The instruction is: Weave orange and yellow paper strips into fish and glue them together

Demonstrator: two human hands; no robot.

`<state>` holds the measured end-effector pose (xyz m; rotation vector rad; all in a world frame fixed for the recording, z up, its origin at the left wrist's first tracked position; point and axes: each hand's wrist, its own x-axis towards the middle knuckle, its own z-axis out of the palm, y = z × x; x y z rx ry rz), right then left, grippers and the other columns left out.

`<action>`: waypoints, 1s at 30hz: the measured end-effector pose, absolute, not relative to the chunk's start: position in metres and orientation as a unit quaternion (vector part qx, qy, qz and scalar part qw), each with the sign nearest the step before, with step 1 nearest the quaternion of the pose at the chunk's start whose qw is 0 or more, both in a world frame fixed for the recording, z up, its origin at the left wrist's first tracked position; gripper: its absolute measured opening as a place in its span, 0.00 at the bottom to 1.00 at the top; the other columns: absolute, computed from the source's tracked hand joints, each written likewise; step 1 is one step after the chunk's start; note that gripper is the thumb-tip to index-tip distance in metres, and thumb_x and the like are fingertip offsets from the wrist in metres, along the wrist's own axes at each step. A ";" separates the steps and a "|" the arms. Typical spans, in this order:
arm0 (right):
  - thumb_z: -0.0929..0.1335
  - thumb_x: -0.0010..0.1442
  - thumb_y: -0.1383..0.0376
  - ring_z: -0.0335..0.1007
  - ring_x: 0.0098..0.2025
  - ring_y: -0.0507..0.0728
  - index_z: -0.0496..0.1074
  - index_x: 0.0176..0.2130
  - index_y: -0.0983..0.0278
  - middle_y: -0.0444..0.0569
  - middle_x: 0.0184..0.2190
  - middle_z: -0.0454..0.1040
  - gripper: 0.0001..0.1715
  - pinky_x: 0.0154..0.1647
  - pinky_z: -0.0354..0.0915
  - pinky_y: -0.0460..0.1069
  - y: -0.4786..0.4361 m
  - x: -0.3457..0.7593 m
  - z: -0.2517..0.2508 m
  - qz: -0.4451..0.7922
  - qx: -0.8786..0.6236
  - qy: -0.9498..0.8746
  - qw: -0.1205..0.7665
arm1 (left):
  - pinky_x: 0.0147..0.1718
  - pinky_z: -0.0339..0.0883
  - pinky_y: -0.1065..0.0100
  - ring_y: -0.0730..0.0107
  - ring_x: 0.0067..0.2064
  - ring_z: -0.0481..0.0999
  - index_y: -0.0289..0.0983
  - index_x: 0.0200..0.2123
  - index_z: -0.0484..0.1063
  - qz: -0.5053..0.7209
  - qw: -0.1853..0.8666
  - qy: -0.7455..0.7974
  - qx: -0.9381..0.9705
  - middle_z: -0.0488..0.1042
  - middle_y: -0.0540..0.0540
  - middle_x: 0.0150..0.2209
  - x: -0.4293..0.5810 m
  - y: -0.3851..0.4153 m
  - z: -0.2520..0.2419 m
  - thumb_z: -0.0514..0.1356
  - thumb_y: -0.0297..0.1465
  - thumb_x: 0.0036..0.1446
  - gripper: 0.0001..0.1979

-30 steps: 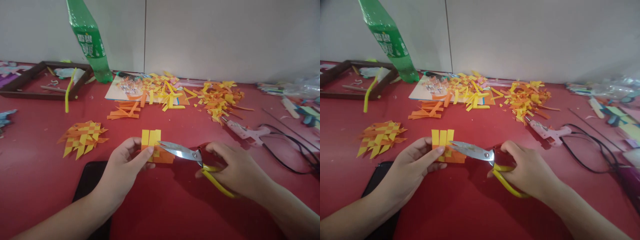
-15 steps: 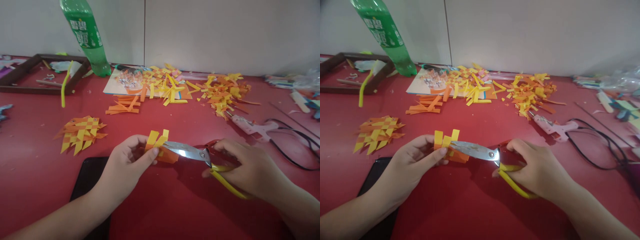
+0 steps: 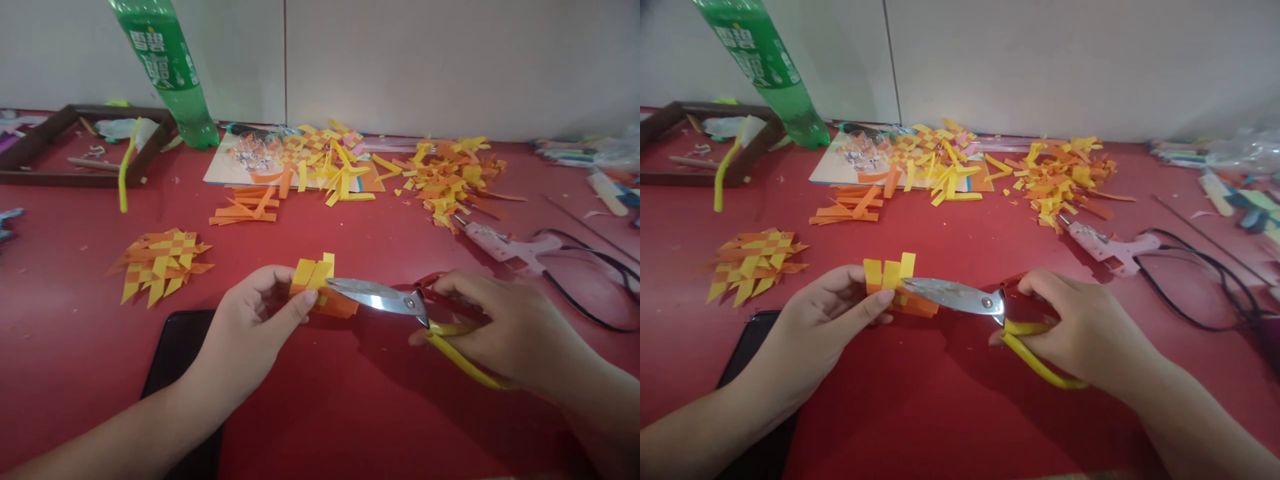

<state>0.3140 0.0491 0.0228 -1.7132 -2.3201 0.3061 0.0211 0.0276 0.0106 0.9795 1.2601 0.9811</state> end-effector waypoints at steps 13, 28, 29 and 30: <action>0.75 0.47 0.43 0.69 0.22 0.58 0.68 0.33 0.60 0.48 0.25 0.75 0.27 0.25 0.62 0.53 0.045 0.310 0.026 0.097 -0.566 -0.809 0.125 | 0.41 0.72 0.73 0.73 0.38 0.79 0.42 0.37 0.77 0.432 0.574 0.532 0.448 0.81 0.52 0.37 0.021 0.028 0.011 0.67 0.36 0.58 0.05; 0.74 0.48 0.43 0.70 0.22 0.59 0.70 0.34 0.58 0.47 0.26 0.75 0.25 0.25 0.62 0.53 0.043 0.312 0.025 0.096 -0.562 -0.814 0.112 | 0.36 0.71 0.74 0.71 0.36 0.81 0.43 0.44 0.71 0.423 0.548 0.570 0.443 0.79 0.52 0.34 0.021 0.027 0.010 0.70 0.39 0.53 0.18; 0.74 0.47 0.43 0.69 0.22 0.59 0.70 0.33 0.58 0.47 0.25 0.75 0.25 0.25 0.61 0.53 0.043 0.311 0.026 0.098 -0.562 -0.814 0.110 | 0.35 0.71 0.75 0.72 0.35 0.81 0.43 0.43 0.71 0.423 0.549 0.566 0.446 0.79 0.53 0.33 0.021 0.027 0.011 0.70 0.39 0.53 0.17; 0.74 0.47 0.42 0.69 0.21 0.59 0.70 0.33 0.58 0.47 0.25 0.75 0.26 0.24 0.61 0.53 0.043 0.311 0.026 0.099 -0.562 -0.814 0.108 | 0.35 0.71 0.75 0.73 0.35 0.81 0.43 0.43 0.72 0.422 0.552 0.562 0.449 0.79 0.53 0.32 0.022 0.028 0.011 0.70 0.38 0.54 0.16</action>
